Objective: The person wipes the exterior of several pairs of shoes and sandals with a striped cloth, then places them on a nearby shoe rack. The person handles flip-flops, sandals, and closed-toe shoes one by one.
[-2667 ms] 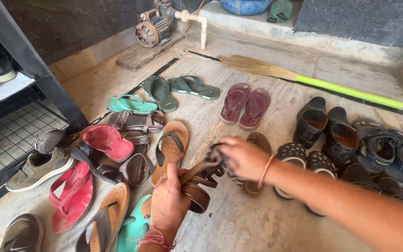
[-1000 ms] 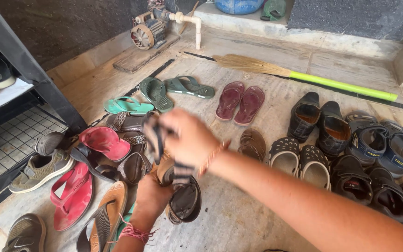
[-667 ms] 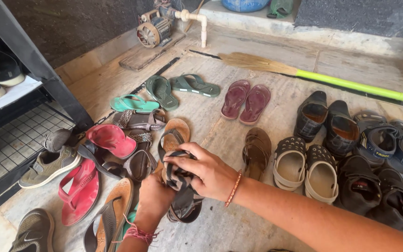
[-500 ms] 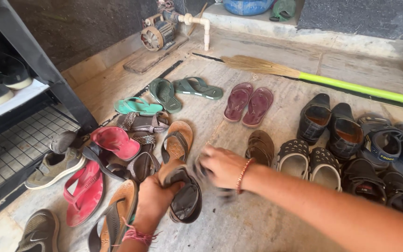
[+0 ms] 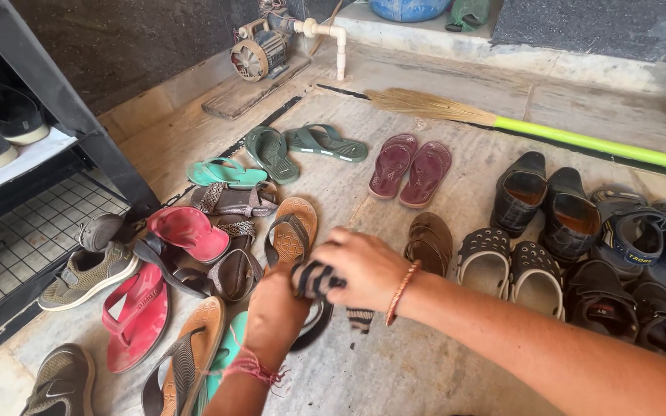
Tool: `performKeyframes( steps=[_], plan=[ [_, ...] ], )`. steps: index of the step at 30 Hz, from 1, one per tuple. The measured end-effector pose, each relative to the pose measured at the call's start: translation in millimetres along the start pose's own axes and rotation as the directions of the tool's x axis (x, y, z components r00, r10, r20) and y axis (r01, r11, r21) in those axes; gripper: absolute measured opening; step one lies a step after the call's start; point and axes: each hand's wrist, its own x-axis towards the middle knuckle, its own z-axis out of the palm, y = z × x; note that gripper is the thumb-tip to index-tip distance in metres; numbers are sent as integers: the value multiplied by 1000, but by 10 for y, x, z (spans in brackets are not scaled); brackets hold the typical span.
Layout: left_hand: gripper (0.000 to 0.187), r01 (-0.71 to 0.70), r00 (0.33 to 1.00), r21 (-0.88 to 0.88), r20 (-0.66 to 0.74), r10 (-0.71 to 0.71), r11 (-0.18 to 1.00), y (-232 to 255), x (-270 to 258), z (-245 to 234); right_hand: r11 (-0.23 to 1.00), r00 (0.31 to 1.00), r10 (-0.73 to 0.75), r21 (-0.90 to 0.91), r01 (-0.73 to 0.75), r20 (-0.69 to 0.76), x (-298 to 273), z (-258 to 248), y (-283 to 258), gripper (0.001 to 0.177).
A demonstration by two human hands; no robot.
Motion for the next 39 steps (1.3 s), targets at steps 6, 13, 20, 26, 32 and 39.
performKeyframes(
  steps=[6,13,20,26,32,39],
  plan=[
    [112,153,731,-229,-628,-267,961,-122,-160,38,845,897,350,503,-180,-268,-213,151,396,30],
    [81,229,868,-941,312,-385,-248,-24,-151,127,473,818,562,765,-437,120,-457,473,368,27],
    [46,78,935,-985,125,-332,-152,-620,-148,193,978,777,-109,208,-29,619,-468,260,325,30],
    [42,247,913,-957,283,-293,-154,-639,-175,265,974,998,19,228,-6,-55,362,-214,322,41],
    [38,281,919,-949,309,-246,-144,-467,-97,359,962,927,5,256,99,-375,512,339,-172,47],
    [38,169,833,-984,173,-525,-55,-910,39,198,924,994,-45,382,5,96,-270,546,-329,32]
  ],
)
